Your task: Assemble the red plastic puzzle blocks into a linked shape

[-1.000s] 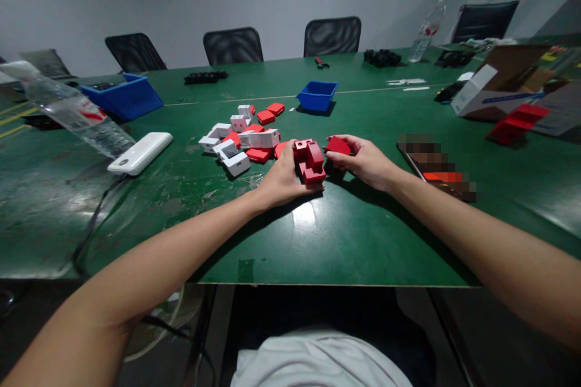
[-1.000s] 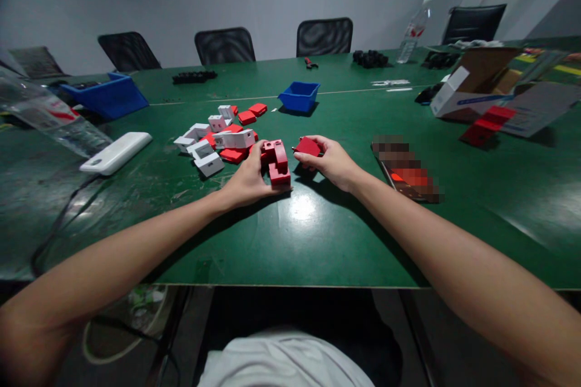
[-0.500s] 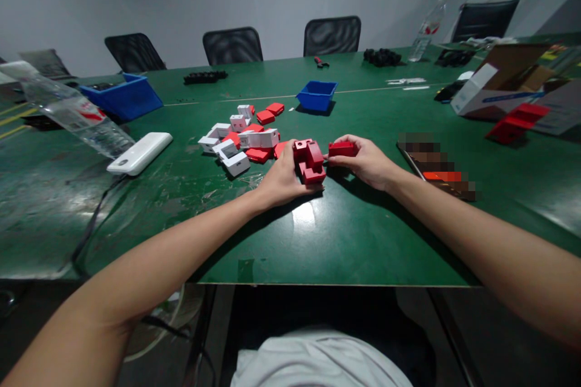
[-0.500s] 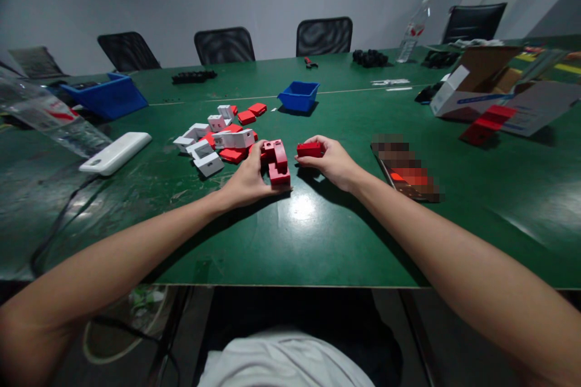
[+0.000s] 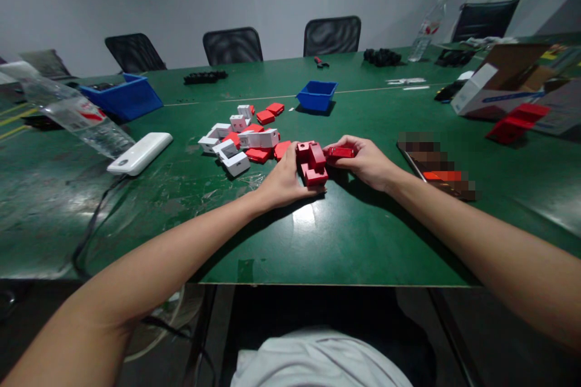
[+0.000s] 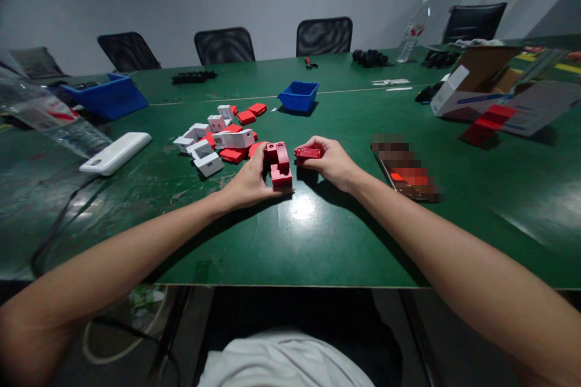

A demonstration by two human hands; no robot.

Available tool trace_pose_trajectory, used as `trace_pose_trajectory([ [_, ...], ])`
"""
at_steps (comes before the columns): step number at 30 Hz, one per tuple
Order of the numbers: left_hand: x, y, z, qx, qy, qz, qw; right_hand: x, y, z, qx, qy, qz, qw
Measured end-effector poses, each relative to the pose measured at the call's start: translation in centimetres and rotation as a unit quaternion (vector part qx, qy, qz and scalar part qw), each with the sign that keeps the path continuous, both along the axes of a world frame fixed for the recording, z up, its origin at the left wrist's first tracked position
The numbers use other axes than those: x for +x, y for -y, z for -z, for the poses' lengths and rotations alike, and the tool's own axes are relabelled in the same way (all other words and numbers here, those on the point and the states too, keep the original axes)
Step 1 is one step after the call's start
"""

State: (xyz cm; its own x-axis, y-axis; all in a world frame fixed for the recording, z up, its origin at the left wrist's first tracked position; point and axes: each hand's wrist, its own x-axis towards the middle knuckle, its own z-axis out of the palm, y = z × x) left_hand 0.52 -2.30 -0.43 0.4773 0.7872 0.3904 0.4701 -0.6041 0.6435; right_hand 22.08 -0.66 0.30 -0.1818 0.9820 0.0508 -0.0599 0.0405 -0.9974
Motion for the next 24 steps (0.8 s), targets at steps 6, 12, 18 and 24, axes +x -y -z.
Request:
trace_pose_trajectory([
  [6, 0.03, 0.3, -0.4, -0.032, -0.013, 0.001, 0.999, -0.31, 0.26, -0.38, -0.02, -0.004, 0.003, 1.0],
  [12, 0.09, 0.56, -0.75, -0.044, -0.036, -0.002, 0.998, -0.5, 0.32, -0.5, 0.0, -0.008, 0.008, 1.0],
  [18, 0.02, 0.43, -0.45, -0.033, -0.045, 0.006, 0.998, -0.46, 0.27, -0.37, -0.002, -0.012, 0.015, 1.0],
  [24, 0.0, 0.5, -0.17, -0.047, -0.078, -0.013, 0.996, -0.34, 0.27, -0.19, -0.002, 0.017, 0.024, 1.0],
])
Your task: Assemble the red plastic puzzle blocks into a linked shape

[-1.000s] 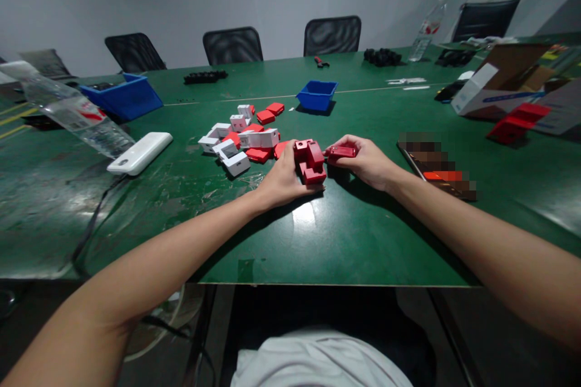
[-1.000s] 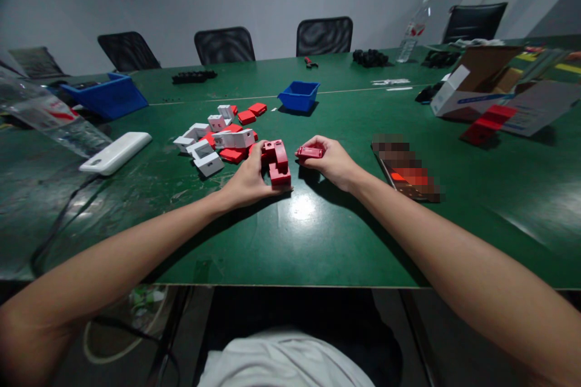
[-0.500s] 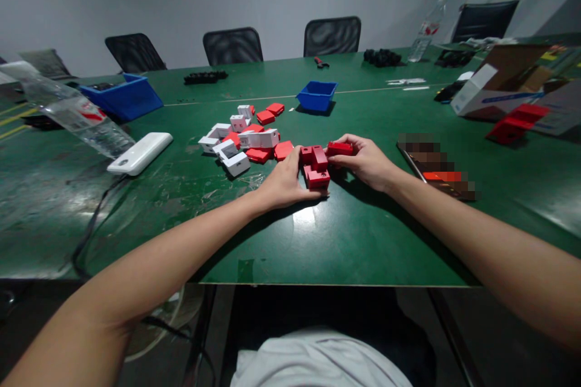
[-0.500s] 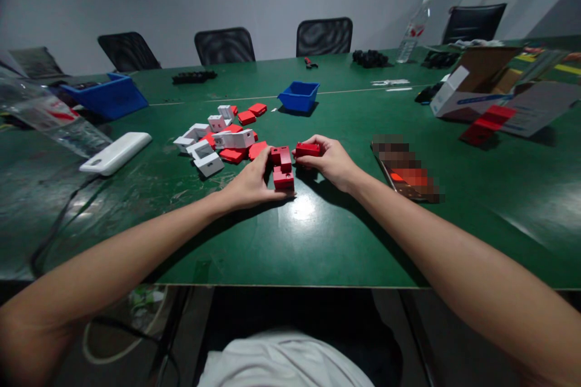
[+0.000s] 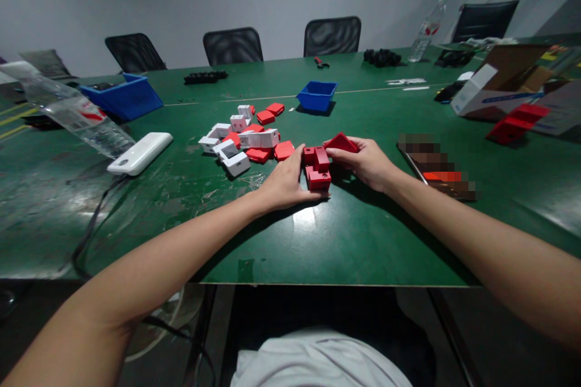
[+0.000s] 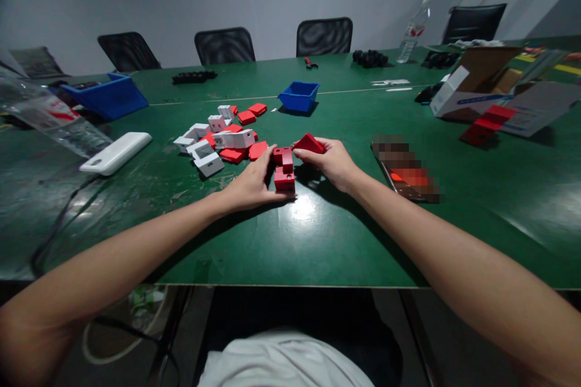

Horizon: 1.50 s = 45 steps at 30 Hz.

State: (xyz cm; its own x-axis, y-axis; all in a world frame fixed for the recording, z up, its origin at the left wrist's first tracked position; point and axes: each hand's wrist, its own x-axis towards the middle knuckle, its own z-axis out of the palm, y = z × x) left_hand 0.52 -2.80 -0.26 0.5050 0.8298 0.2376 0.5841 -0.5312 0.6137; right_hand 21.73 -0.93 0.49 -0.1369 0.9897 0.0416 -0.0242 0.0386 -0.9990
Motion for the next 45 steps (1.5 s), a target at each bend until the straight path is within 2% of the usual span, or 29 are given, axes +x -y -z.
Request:
trace_pose_trajectory([
  [5, 0.02, 0.0, 0.09, 0.0, -0.003, -0.003, 1.0, -0.11, 0.03, -0.16, -0.023, -0.032, 0.006, 0.999],
  [11, -0.15, -0.2, 0.38, 0.016, -0.007, 0.008, 1.0, -0.32, 0.28, -0.65, -0.032, -0.023, 0.002, 0.999],
  [23, -0.16, -0.21, 0.33, 0.028, -0.005, 0.014, 0.999, -0.03, -0.34, 0.23, 0.002, -0.017, 0.004, 1.0],
  [34, -0.11, -0.21, 0.26, 0.03, -0.003, 0.014, 0.999, 0.07, -0.24, 0.19, -0.009, -0.026, -0.01, 1.0],
  [45, -0.07, -0.16, 0.2, 0.016, -0.016, 0.005, 1.0, -0.29, 0.11, -0.2, -0.002, -0.039, 0.01, 0.999],
])
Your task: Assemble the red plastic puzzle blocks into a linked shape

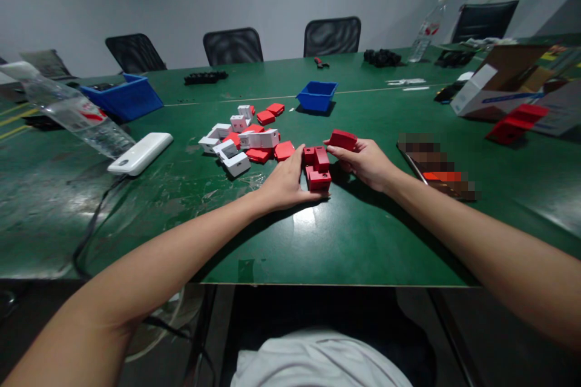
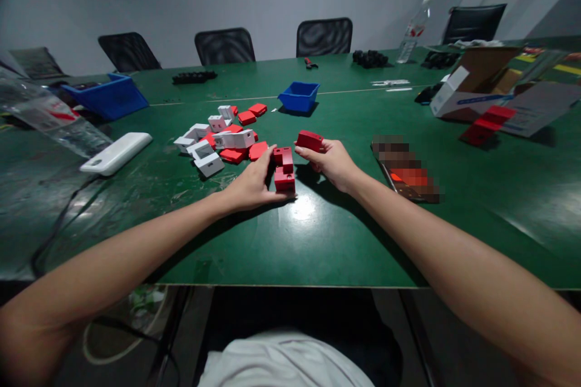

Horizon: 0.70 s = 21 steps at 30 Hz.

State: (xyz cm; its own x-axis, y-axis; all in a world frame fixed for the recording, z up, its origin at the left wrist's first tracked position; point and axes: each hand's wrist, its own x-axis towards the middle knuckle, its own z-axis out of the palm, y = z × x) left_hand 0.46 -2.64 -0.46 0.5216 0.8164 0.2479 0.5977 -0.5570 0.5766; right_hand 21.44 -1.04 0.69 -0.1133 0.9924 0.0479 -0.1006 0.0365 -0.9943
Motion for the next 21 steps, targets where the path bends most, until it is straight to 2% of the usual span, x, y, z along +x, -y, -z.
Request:
trace_pose_trajectory([
  [11, -0.04, -0.09, -0.08, 0.021, 0.013, 0.015, 1.0, 0.35, -0.61, 0.49, -0.012, -0.007, -0.01, 1.0],
  [21, -0.01, -0.12, 0.05, 0.017, 0.019, 0.015, 1.0, 0.51, -0.67, 0.6, 0.011, -0.007, -0.003, 1.0],
])
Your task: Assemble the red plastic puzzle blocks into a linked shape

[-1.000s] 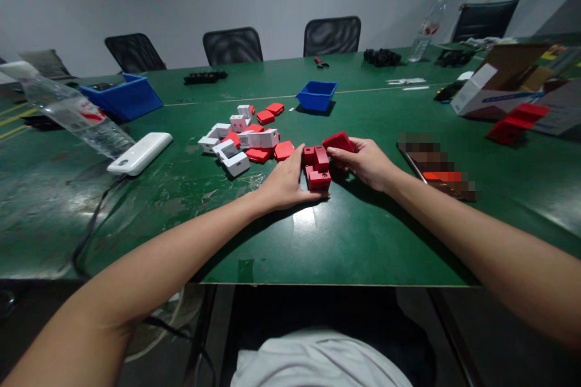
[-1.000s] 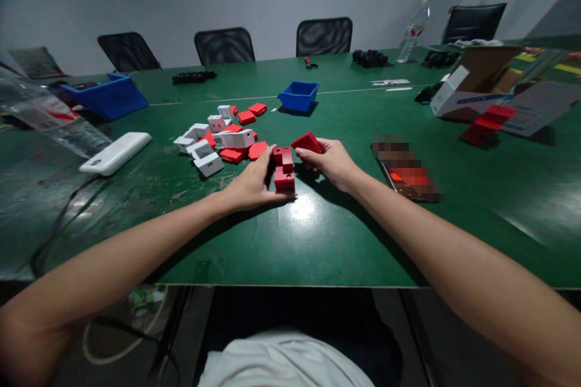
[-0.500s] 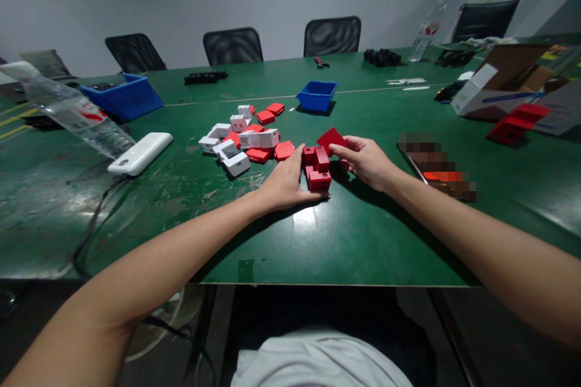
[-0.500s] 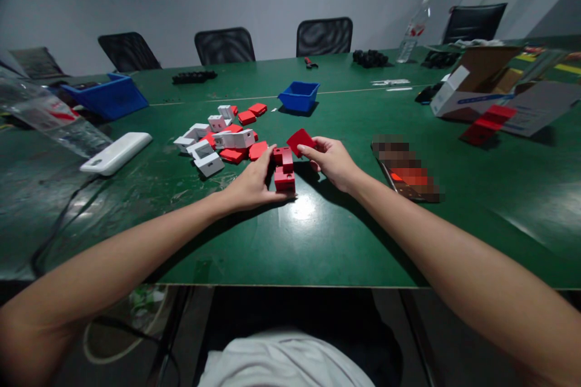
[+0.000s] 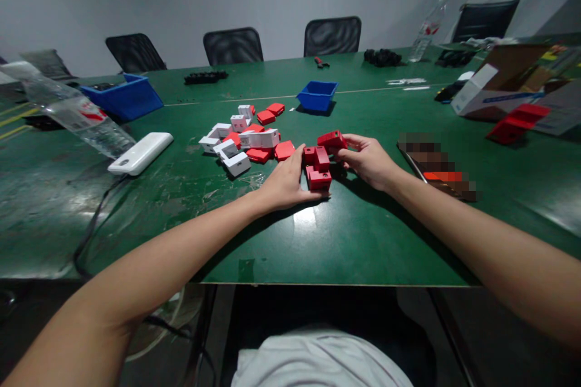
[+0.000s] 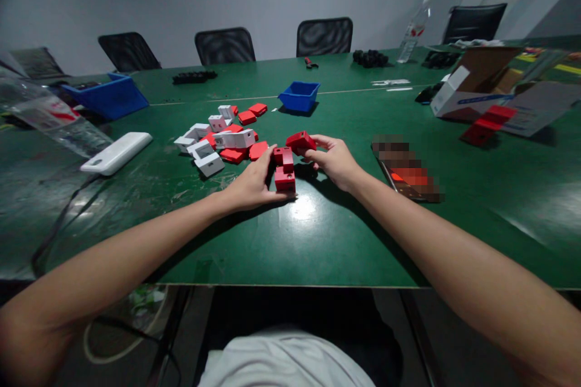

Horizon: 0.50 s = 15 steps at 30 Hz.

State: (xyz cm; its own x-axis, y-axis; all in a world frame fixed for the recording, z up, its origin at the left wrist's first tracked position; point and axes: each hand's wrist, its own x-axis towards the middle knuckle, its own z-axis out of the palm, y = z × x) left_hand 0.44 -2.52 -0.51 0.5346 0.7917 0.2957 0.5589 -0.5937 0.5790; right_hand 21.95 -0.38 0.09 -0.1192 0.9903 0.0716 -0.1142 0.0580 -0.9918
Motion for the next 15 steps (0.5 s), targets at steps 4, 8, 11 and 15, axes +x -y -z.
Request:
trace_pose_trajectory([
  [4, -0.04, 0.0, 0.02, -0.001, -0.007, 0.0, 1.0, 0.08, 0.03, 0.03, 0.006, 0.015, -0.011, 1.0],
  [8, -0.03, 0.08, -0.03, -0.009, -0.015, -0.007, 1.0, 0.16, 0.03, 0.12, 0.005, 0.016, -0.013, 1.0],
  [11, 0.0, 0.08, -0.03, -0.01, -0.021, -0.01, 1.0, 0.16, -0.05, 0.12, 0.007, 0.009, -0.011, 1.0],
  [15, -0.01, 0.01, -0.01, -0.003, -0.019, -0.007, 1.0, 0.01, 0.02, -0.16, -0.008, -0.01, -0.003, 1.0],
])
